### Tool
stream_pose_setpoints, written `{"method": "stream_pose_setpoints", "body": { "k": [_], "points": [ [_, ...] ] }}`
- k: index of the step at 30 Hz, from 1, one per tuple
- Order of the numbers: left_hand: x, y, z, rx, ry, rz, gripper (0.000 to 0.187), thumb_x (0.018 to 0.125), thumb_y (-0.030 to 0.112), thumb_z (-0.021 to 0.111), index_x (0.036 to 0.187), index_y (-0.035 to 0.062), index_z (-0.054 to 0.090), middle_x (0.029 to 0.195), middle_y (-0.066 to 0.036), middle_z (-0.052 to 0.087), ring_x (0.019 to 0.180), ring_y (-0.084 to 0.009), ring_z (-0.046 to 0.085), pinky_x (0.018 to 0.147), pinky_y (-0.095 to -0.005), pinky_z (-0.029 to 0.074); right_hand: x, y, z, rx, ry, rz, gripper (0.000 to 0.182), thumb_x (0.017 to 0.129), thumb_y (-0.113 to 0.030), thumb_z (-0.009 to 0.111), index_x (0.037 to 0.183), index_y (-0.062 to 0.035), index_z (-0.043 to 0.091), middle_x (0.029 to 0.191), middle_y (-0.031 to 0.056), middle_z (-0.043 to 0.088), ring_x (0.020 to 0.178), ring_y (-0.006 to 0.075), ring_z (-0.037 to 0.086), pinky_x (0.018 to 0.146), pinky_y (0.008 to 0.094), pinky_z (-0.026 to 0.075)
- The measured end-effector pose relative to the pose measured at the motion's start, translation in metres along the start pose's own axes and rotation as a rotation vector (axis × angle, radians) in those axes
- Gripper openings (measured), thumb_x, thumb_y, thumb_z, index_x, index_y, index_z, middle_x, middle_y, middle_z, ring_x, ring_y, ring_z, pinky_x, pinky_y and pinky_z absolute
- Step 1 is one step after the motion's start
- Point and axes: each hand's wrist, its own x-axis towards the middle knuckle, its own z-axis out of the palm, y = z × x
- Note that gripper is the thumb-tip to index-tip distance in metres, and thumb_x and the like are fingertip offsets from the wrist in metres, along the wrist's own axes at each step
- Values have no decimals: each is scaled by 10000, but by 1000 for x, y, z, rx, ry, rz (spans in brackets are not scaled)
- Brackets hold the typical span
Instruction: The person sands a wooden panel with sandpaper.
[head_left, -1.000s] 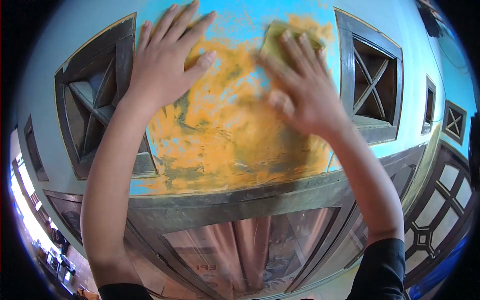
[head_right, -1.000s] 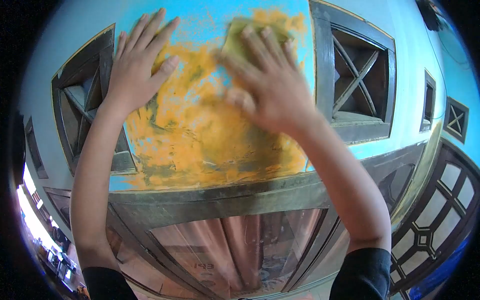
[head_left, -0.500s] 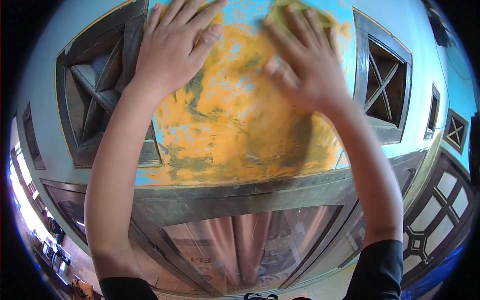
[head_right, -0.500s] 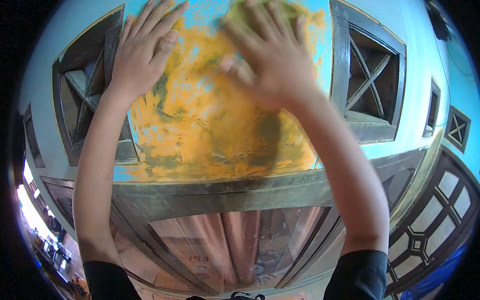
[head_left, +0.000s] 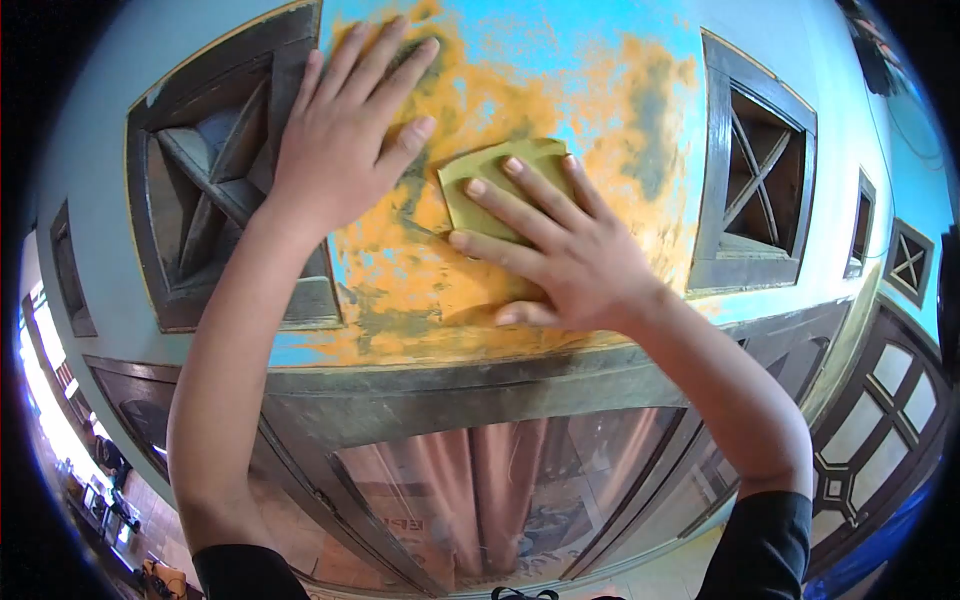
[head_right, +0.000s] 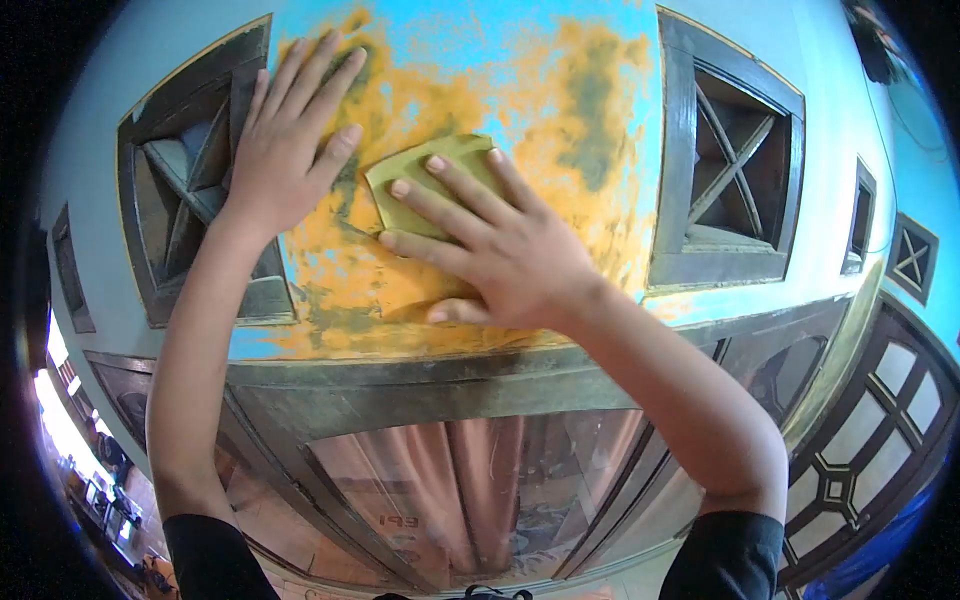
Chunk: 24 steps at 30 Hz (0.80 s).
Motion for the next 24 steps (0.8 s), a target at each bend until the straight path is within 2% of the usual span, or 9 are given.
{"method": "stream_pose_setpoints", "body": {
  "k": [2, 3, 6, 8, 10, 15, 18, 22, 24],
  "points": [
    [-3, -2, -1, -14, -20, 3, 572, 1038, 389, 450, 1577, 225, 351, 1661, -52, 257, 1540, -321, 189, 1241, -542, 142, 3, 29, -15, -85, 6, 24, 690, 926, -764, 345, 1515, -411, 417, 1647, 23, 304, 1519, 310, 267, 1220, 631, 106],
    [-7, -2, -2, -18, -32, 5, 572, 1038, 386, 449, 1577, 221, 352, 1660, -55, 259, 1541, -321, 187, 1242, -539, 142, 7, 47, -20, -248, 57, 124, 651, 942, -735, 348, 1499, -411, 444, 1641, 32, 317, 1514, 317, 276, 1215, 642, 111],
    [-19, 0, -3, -53, -57, 4, 572, 1037, 376, 445, 1577, 208, 351, 1660, -61, 258, 1543, -320, 181, 1242, -539, 142, 14, 76, -19, -264, 227, 360, 637, 969, -689, 364, 1533, -397, 397, 1647, 58, 303, 1524, 329, 252, 1205, 664, 82],
    [-24, 2, -7, -68, -78, -3, 572, 1038, 370, 442, 1576, 201, 350, 1661, -62, 255, 1544, -319, 177, 1242, -541, 144, 22, 29, -16, -255, 172, 331, 665, 973, -700, 338, 1551, -373, 372, 1649, 63, 294, 1525, 337, 245, 1207, 659, 88],
    [-29, 3, -11, -79, -107, -7, 569, 1039, 363, 438, 1576, 195, 350, 1662, -61, 252, 1545, -318, 174, 1241, -542, 146, 14, -15, -4, -62, 20, 89, 665, 984, -716, 256, 1545, -380, 379, 1644, 28, 306, 1527, 304, 247, 1220, 633, 110],
    [-37, 5, -16, -105, -127, -13, 589, 1024, 359, 469, 1568, 164, 357, 1657, -77, 259, 1542, -322, 186, 1238, -558, 145, 10, 6, -10, -148, 60, -28, 498, 902, -420, 604, 1391, -339, 565, 1556, -38, 449, 1467, 241, 381, 1215, 539, 286],
    [-41, 15, -24, -105, -154, -47, 607, 1017, 368, 482, 1565, 138, 360, 1651, -95, 269, 1540, -327, 193, 1232, -572, 144, 5, 12, -11, -163, 255, -120, 365, 818, -239, 660, 1181, -275, 686, 1443, -59, 566, 1399, 225, 471, 1184, 502, 360],
    [-42, 44, -38, -312, -34, -21, 636, 1015, 441, 461, 1548, 102, 385, 1628, -159, 302, 1515, -379, 250, 1220, -569, 173, -1, 19, -22, -121, 349, -21, 205, 834, -219, 635, 1017, -229, 727, 1312, -61, 645, 1315, 217, 541, 1160, 505, 395],
    [-40, 66, -43, -416, -4, 126, 656, 1023, 514, 410, 1547, 119, 396, 1625, -172, 305, 1507, -391, 268, 1205, -567, 226, -4, 25, -22, -95, 369, -26, 202, 815, -219, 652, 998, -196, 734, 1261, -38, 669, 1279, 227, 566, 1154, 514, 401]
  ]
}}
